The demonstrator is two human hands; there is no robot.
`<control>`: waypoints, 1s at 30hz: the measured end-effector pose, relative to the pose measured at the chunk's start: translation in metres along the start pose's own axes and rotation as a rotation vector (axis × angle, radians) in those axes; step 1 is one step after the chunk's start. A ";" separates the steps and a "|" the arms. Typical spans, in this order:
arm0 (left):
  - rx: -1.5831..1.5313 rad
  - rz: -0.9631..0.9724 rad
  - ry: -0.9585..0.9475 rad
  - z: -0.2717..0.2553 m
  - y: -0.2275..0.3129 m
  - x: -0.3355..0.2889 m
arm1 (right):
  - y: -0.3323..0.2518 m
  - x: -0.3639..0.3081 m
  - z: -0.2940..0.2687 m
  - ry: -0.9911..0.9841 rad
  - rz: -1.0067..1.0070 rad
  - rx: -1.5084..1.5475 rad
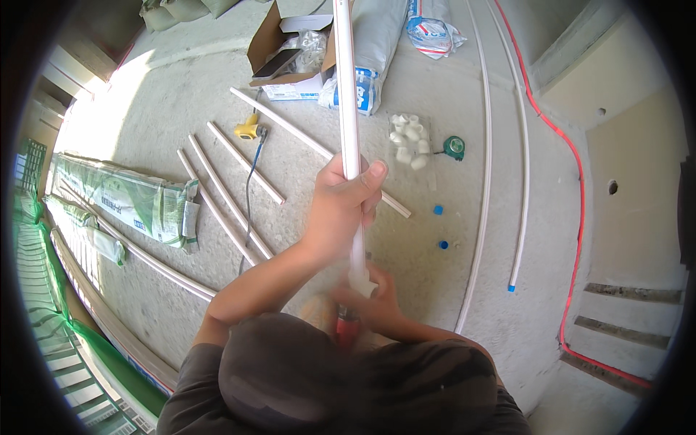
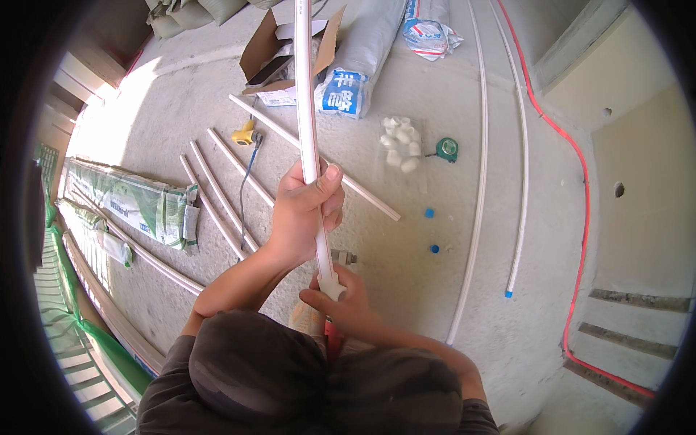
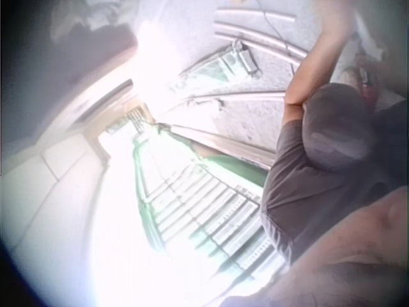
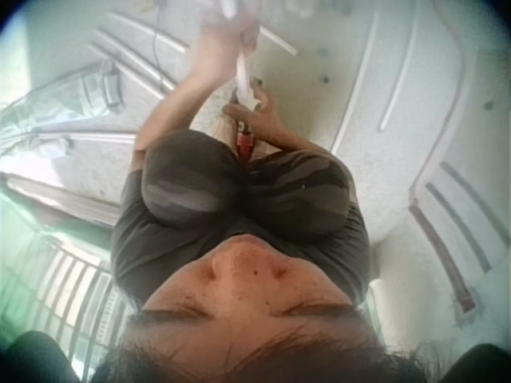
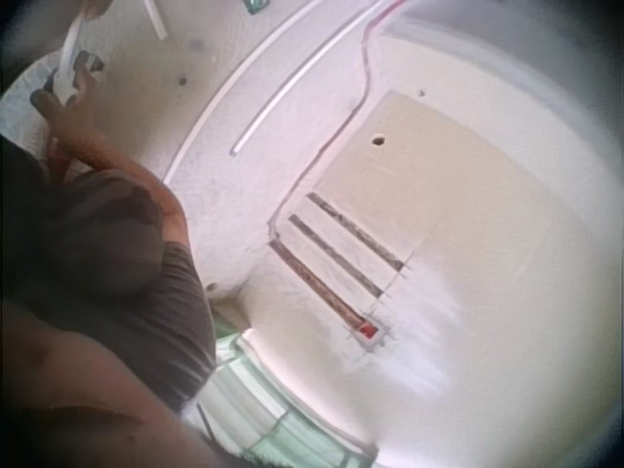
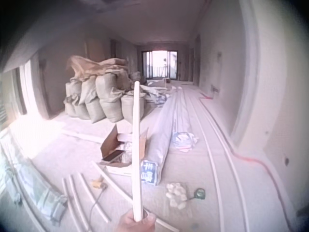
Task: The person kneels on the floor and uses a pipe fusion tool to heat and join white PVC pipes with elbow fittings. They repeatedly insert pipes into the heated tool, then connect them to fittings, creating assembled pipe sections.
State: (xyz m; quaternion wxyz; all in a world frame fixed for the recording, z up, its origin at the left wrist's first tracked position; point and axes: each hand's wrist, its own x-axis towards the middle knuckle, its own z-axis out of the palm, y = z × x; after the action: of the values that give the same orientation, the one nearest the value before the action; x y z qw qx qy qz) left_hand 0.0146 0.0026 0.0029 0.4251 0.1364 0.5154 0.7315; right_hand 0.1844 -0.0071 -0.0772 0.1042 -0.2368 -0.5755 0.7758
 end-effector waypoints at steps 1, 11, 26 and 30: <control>0.005 -0.049 -0.009 0.000 0.000 -0.002 | 0.001 -0.001 -0.002 -0.033 0.022 0.012; 0.062 0.062 0.045 0.000 0.006 0.002 | 0.011 0.007 -0.012 -0.203 0.227 0.541; -0.330 -0.035 -0.319 -0.030 -0.010 0.027 | -0.004 0.015 0.015 0.063 0.045 -0.064; -0.446 -0.042 -0.387 -0.025 -0.025 0.020 | 0.007 0.006 0.020 0.078 0.018 0.027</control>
State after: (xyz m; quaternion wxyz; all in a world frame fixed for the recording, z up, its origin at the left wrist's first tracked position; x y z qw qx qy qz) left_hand -0.0013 0.0039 -0.0346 0.5500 0.1659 0.2540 0.7781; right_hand 0.1701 -0.0235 -0.0812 0.1227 -0.2707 -0.5582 0.7747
